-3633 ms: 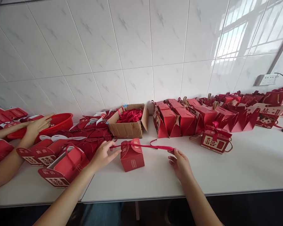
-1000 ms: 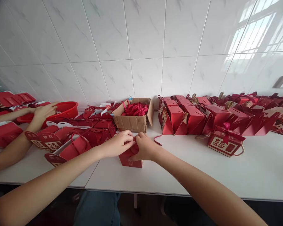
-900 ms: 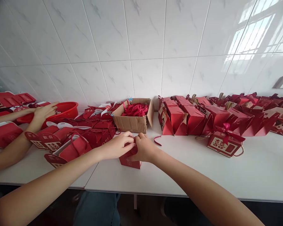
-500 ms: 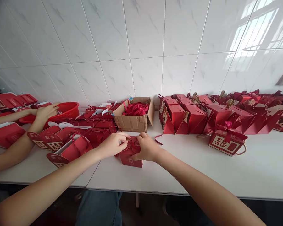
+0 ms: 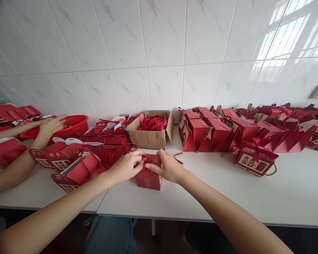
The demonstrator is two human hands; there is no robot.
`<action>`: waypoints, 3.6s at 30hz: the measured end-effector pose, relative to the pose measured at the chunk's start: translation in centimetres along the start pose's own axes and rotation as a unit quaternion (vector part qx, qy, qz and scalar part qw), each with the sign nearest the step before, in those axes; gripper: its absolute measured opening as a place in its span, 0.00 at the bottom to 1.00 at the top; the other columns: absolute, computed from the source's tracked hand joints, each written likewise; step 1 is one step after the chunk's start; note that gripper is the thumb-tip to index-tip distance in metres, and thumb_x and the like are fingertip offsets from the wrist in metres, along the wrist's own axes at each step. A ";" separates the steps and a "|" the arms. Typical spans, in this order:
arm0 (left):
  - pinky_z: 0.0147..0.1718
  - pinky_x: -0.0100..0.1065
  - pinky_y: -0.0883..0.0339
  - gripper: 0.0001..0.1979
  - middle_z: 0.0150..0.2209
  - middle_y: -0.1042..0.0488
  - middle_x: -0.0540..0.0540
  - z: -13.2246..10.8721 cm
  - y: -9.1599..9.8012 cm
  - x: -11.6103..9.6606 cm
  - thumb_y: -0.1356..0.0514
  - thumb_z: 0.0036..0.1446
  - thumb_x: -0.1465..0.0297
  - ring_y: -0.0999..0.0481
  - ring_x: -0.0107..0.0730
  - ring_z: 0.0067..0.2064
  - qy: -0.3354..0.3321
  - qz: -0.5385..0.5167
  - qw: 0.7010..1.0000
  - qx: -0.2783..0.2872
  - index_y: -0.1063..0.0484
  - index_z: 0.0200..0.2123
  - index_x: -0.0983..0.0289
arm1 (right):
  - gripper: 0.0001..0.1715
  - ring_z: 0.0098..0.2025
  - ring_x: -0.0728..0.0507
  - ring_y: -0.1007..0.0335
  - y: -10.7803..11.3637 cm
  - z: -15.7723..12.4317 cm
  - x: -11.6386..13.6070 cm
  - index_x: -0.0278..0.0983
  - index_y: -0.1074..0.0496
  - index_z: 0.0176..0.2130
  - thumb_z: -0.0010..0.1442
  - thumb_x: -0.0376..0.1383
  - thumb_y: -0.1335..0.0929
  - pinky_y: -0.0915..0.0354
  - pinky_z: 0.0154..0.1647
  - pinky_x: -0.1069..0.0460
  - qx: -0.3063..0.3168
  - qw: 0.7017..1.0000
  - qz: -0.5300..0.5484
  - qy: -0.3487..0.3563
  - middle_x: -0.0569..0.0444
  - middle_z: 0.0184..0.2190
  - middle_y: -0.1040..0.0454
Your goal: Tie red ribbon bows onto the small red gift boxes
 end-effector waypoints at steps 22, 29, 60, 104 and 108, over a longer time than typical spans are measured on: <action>0.39 0.34 0.33 0.15 0.38 0.28 0.58 -0.5 -0.3 -0.1 0.52 0.60 0.72 0.26 0.33 0.38 0.007 -0.018 0.999 -0.042 0.36 0.21 0.64 | 0.14 0.63 0.36 0.47 0.1 -1.3 -2.1 0.38 0.37 0.28 0.62 0.42 0.37 0.40 0.55 0.44 0.030 0.997 0.062 -0.043 0.46 0.52 0.35; 0.42 0.38 0.35 0.18 0.35 0.29 0.57 -2.6 -0.2 4.1 0.44 0.56 0.57 0.28 0.38 0.39 0.149 -0.207 0.966 -0.043 0.30 0.23 0.65 | 0.23 0.27 0.50 0.31 -1.5 -4.2 -6.4 0.40 0.39 0.44 0.58 0.53 0.35 0.37 0.25 0.53 0.025 0.947 0.238 -0.214 0.48 0.48 0.32; 0.35 0.34 0.34 0.06 0.28 0.25 0.52 3.2 15.2 -0.4 0.33 0.42 0.70 0.27 0.29 0.32 0.136 -0.323 0.936 -0.007 0.25 0.26 0.65 | 0.20 0.18 0.54 0.43 11.6 3.2 5.4 0.36 0.34 0.21 0.50 0.45 0.26 0.47 0.19 0.55 -0.125 0.929 0.346 0.023 0.60 0.18 0.35; 0.43 0.43 0.39 0.26 0.41 0.25 0.59 -1.8 1.1 3.5 0.54 0.57 0.48 0.30 0.48 0.47 0.102 0.029 0.991 0.086 0.27 0.33 0.61 | 0.17 0.34 0.42 0.30 5.4 -2.1 -3.4 0.38 0.26 0.34 0.59 0.48 0.35 0.35 0.34 0.49 0.072 0.991 -0.103 -0.053 0.49 0.34 0.25; 0.31 0.34 0.40 0.22 0.29 0.26 0.54 -1.0 0.0 2.3 0.51 0.57 0.50 0.28 0.37 0.32 0.104 -0.020 0.991 0.080 0.33 0.27 0.62 | 0.16 0.34 0.45 0.30 3.1 -1.3 -0.7 0.37 0.28 0.35 0.58 0.47 0.33 0.35 0.35 0.51 0.053 0.993 -0.105 0.005 0.50 0.34 0.27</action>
Point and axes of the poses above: each hand's wrist, its own z-axis towards the middle knuckle, its own y-axis out of the back of the hand, x = y × z, the point moved 9 cm from there along z, towards the middle knuckle
